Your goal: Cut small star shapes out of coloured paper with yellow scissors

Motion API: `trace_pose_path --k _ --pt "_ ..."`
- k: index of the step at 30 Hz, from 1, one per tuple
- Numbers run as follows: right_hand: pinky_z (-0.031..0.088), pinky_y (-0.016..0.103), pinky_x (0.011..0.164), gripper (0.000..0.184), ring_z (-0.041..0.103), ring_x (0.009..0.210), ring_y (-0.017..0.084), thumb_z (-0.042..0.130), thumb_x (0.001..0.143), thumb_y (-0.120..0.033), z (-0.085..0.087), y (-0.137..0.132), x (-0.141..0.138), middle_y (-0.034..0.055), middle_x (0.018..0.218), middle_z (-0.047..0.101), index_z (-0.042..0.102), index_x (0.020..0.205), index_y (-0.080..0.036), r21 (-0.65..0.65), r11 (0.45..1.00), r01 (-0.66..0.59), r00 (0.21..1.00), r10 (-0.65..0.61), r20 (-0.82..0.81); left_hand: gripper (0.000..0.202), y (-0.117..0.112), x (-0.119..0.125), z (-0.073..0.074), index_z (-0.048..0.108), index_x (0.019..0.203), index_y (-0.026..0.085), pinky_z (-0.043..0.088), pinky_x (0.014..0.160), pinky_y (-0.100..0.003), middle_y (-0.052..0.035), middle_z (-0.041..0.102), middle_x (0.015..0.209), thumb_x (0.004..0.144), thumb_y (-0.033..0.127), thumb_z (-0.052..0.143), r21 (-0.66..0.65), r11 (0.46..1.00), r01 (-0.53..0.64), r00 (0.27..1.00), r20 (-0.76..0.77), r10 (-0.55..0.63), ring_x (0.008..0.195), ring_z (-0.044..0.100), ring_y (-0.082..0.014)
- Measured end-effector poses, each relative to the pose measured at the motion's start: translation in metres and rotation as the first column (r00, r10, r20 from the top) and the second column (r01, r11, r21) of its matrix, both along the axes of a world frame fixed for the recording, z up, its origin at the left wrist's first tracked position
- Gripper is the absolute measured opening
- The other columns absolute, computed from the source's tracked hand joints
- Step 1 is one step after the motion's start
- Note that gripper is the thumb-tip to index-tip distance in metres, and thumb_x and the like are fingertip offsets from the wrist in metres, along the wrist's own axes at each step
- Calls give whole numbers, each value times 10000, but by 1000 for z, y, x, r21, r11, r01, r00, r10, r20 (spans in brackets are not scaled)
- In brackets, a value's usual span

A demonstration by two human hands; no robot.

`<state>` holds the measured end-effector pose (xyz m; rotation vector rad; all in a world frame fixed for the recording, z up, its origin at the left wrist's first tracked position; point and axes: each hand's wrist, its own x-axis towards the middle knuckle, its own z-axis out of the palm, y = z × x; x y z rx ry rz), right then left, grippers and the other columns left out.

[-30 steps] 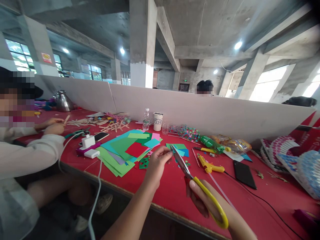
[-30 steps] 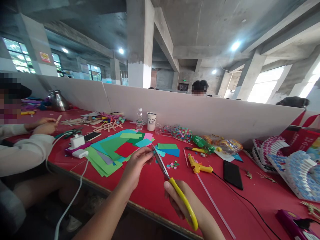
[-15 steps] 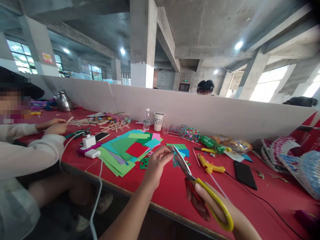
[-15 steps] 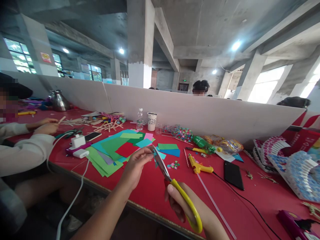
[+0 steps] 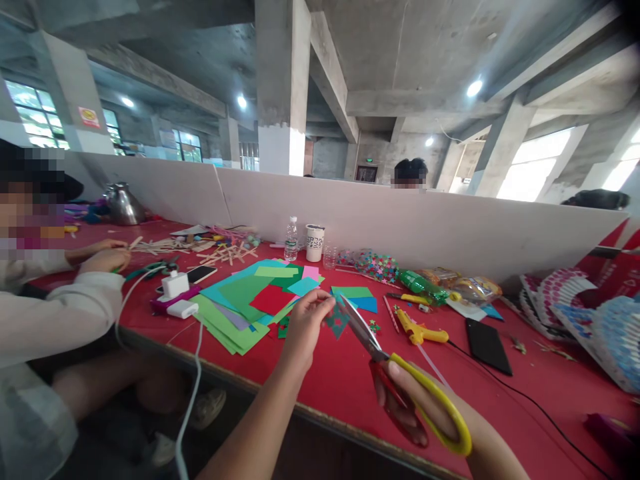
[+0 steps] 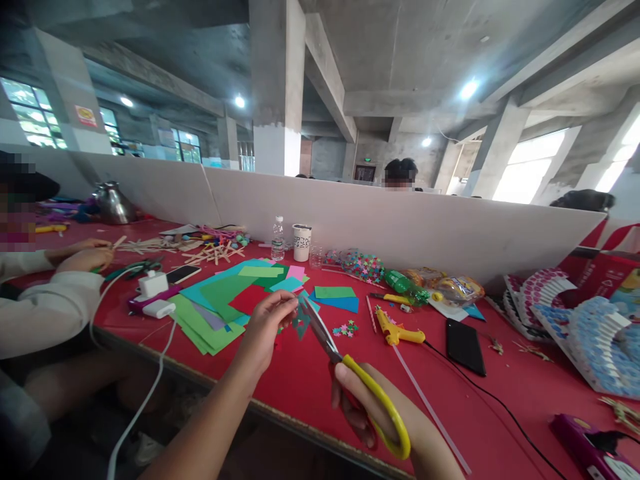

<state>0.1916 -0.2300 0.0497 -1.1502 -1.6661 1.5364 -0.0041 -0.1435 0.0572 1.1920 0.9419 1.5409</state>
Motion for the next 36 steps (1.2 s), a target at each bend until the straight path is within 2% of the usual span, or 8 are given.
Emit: trace_pose_path --k 4,7,10,13,19,24,31,36 --pt "333 186 373 484 401 353 65 333 930 -571 -3 -2 5 -67 496 413 559 839 -153 -9 998 -65 996 64 -58 106 11 -4 -4 589 705 173 407 561 -211 12 603 624 718 243 667 -28 999 27 962 273 -18 596 555 -112" --pt "339 185 399 483 398 363 58 379 908 -589 -1 -4 4 -72 490 410 554 830 -146 66 997 -46 999 45 21 47 15 -5 -3 588 735 154 484 697 -239 -23 650 727 747 154 633 -80 994 71 847 531 -18 720 624 -129" --pt "346 189 407 548 408 363 60 390 851 -675 0 -4 0 -74 491 421 547 826 -150 40 999 -24 993 20 120 58 12 -4 1 602 755 127 503 701 -234 -46 647 733 790 92 572 -220 965 140 758 651 38 710 632 -122" --pt "321 188 377 590 388 325 65 373 809 -735 -2 0 -5 -85 436 405 528 794 -166 37 998 50 984 -56 171 78 4 1 5 612 769 125 511 653 -230 -55 646 739 801 78 558 -288 929 230 724 689 34 688 629 -125" --pt "299 187 378 555 358 312 61 362 847 -691 -4 4 -3 -97 394 370 511 765 -163 118 985 129 980 -144 136 88 -9 13 9 616 741 120 529 708 -261 -61 653 772 800 76 568 -233 923 305 691 721 -46 738 633 -138" --pt "287 185 383 606 363 340 63 393 776 -762 1 1 -1 -100 415 357 502 760 -167 136 986 91 965 -121 233 29 -12 16 9 639 774 121 514 655 -225 -40 660 753 769 95 629 -202 940 273 673 739 -37 695 618 -109" --pt "272 187 380 524 346 324 62 373 865 -667 -9 3 1 -96 395 372 506 777 -168 187 977 103 974 -137 179 71 -13 21 3 632 729 134 507 693 -247 -27 656 739 694 113 690 -154 963 220 735 675 -60 695 606 -110" --pt "272 186 373 545 350 328 62 386 841 -692 -6 3 1 -99 415 366 503 775 -164 166 980 113 970 -145 193 93 -18 23 4 623 711 142 493 716 -245 -22 658 760 675 150 709 -139 964 226 753 653 -83 731 605 -113"
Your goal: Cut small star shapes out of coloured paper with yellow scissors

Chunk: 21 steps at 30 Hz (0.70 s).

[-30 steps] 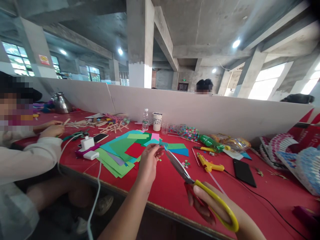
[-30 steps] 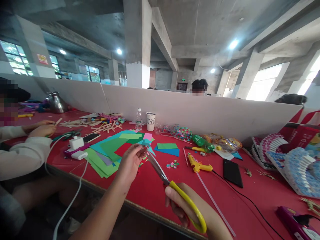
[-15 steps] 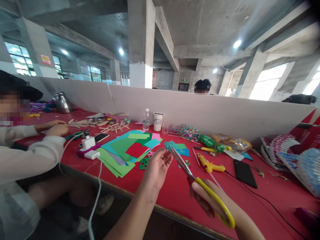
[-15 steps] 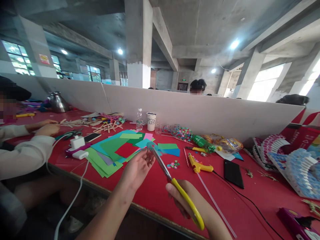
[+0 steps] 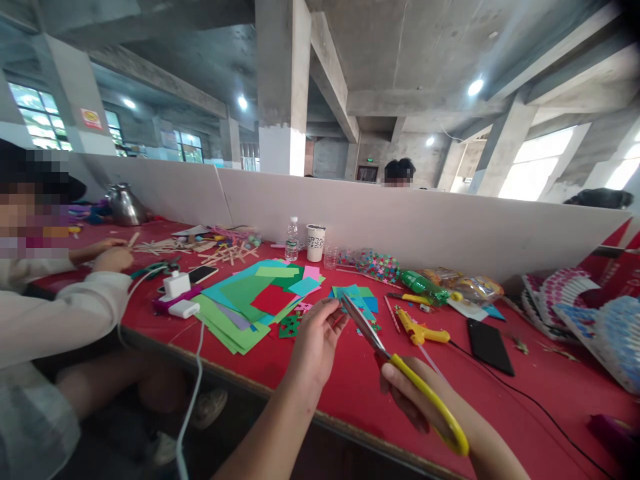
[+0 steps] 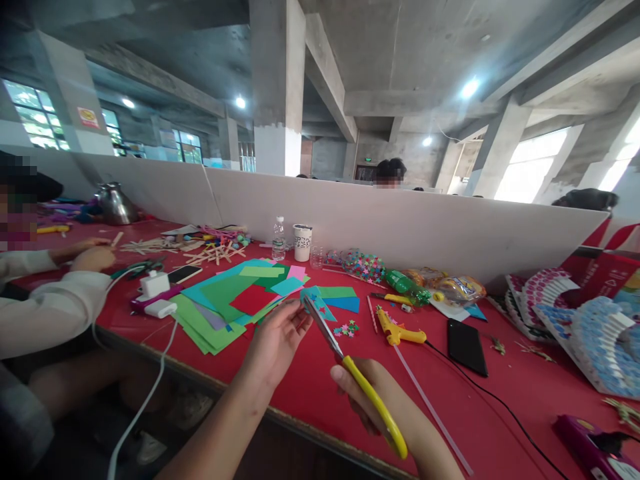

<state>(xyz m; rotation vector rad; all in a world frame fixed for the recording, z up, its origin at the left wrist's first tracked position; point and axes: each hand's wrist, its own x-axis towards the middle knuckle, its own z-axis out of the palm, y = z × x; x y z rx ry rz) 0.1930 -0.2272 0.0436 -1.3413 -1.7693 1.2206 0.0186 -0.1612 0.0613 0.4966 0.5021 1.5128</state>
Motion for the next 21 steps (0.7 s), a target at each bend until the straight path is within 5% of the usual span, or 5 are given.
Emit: trace_pose_path --k 13,21 --pt "283 191 372 508 345 312 65 363 891 -627 2 1 2 -93 408 381 529 792 -158 -18 995 -100 988 97 -118 72 -1 -6 3 610 683 150 473 736 -269 -24 644 728 660 129 675 -19 984 174 984 44 -173 727 599 -129" --pt "283 201 394 576 328 313 64 370 821 -723 8 -1 -4 -99 382 362 512 745 -170 14 1000 3 1000 -3 9 106 -1 -3 -2 622 688 178 414 718 -239 19 610 703 670 235 710 186 982 -31 948 -305 88 716 547 -121"
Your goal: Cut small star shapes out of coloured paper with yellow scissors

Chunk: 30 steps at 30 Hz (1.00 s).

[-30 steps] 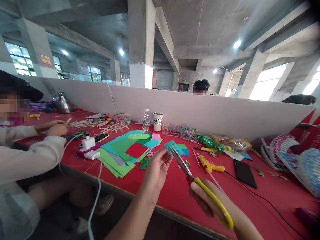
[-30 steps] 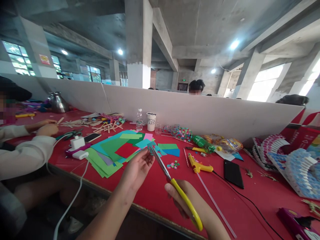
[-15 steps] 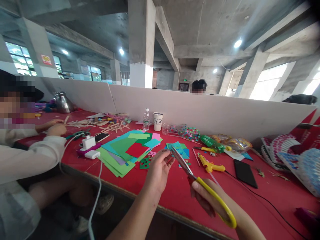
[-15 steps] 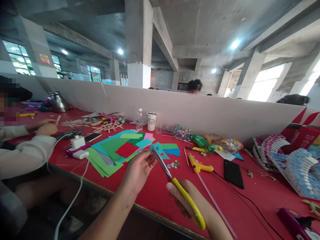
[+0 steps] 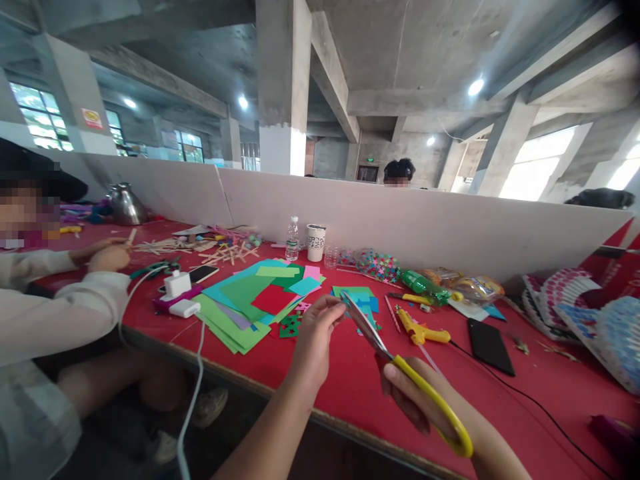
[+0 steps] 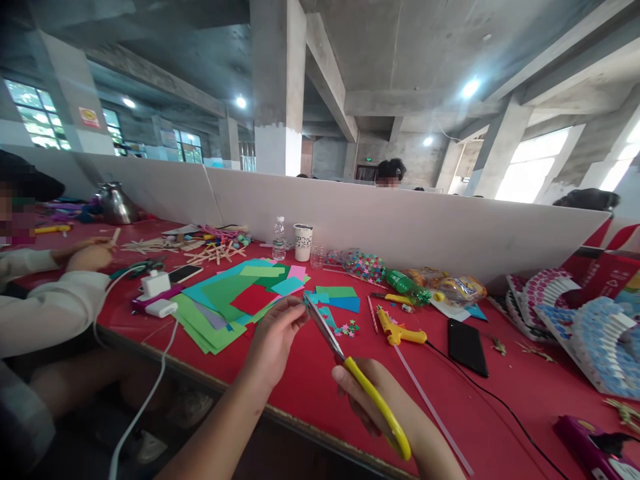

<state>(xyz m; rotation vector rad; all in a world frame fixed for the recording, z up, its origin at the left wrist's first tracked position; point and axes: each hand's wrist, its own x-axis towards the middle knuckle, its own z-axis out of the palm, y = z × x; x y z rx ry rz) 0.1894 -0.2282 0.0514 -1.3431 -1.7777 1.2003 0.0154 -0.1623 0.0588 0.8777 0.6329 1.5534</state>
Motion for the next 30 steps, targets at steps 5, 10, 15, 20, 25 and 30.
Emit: trace_pose_path --k 5,10,15,20,25,30 --pt "285 199 407 573 360 360 70 386 815 -726 -2 -1 1 -89 429 378 507 765 -169 -7 1000 -11 1000 11 21 112 -6 -2 8 571 655 199 373 682 -231 19 546 690 733 252 630 176 973 -147 941 -278 193 711 497 -141" --pt "272 200 406 579 341 368 70 393 806 -734 -2 -3 -4 -93 438 368 504 780 -166 -16 1000 12 999 -13 -31 126 -11 -2 15 562 662 208 384 705 -241 -8 542 736 740 284 624 266 952 -150 911 -337 238 757 508 -176" --pt "295 210 422 583 346 374 79 397 791 -745 -3 -4 -10 -86 424 369 515 762 -176 -39 999 36 999 -37 -35 120 -13 -2 16 539 673 216 379 698 -235 9 531 720 772 263 585 271 949 -161 899 -356 254 739 507 -166" --pt "269 197 381 571 330 350 68 397 800 -736 -9 -1 -14 -90 423 368 502 758 -176 -50 998 26 994 -31 -103 111 -14 -1 14 550 711 214 390 705 -241 2 548 747 805 271 568 283 948 -148 892 -374 252 758 524 -167" --pt "204 185 341 580 281 304 47 376 803 -742 -11 -1 -20 -104 394 345 483 743 -175 -29 1000 1 987 -6 -161 90 -15 2 13 575 763 211 406 730 -255 -9 582 777 824 274 553 277 949 -149 904 -351 245 781 544 -176" --pt "221 184 347 582 287 300 53 344 829 -725 -13 -4 -27 -110 369 329 493 746 -169 8 999 41 984 -39 -174 87 -14 3 10 588 787 212 413 745 -262 -15 600 796 823 287 564 260 954 -153 913 -332 237 790 551 -177"
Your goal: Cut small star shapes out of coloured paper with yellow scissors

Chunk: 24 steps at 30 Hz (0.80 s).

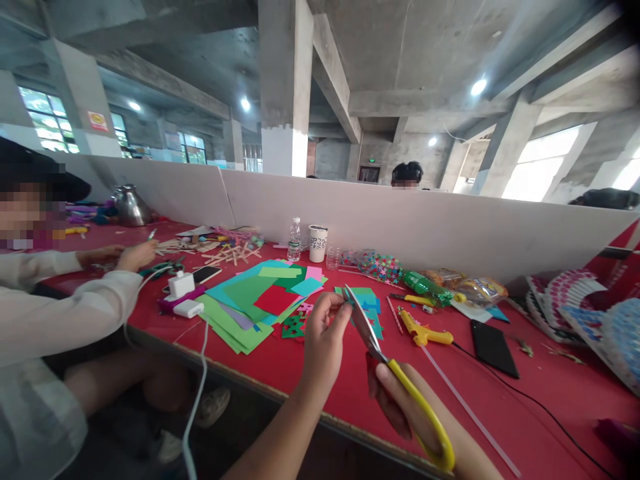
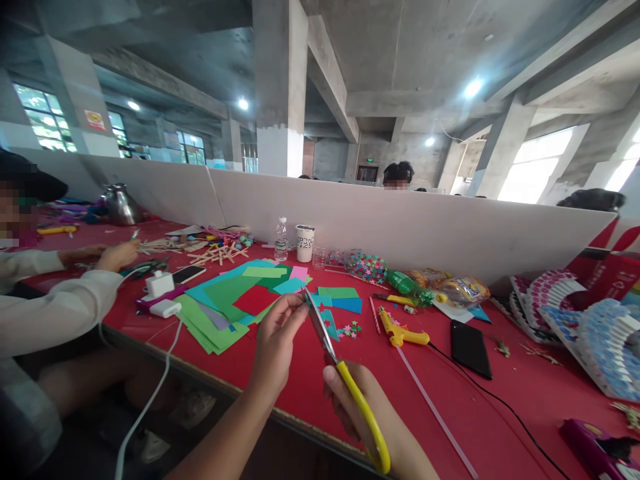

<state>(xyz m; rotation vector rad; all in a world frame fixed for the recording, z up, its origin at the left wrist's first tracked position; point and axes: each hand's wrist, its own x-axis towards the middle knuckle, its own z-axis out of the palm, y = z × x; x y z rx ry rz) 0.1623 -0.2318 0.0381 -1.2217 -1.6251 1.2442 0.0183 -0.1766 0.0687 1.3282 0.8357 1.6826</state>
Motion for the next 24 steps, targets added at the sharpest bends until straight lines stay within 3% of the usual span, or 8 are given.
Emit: trace_pose_path --k 9,24 --pt "244 188 357 622 311 314 62 330 790 -772 0 -2 -6 -110 384 324 497 756 -174 8 999 51 997 -51 55 102 0 2 -1 598 773 198 426 748 -274 -8 607 752 785 299 598 -103 994 23 994 107 -12 773 566 -178" --pt "205 193 359 640 290 309 56 318 745 -817 3 -1 -9 -98 388 347 456 668 -197 22 995 100 992 -101 75 92 0 3 2 616 783 189 411 743 -263 -5 616 762 777 279 599 -98 994 46 989 148 -31 780 557 -164"
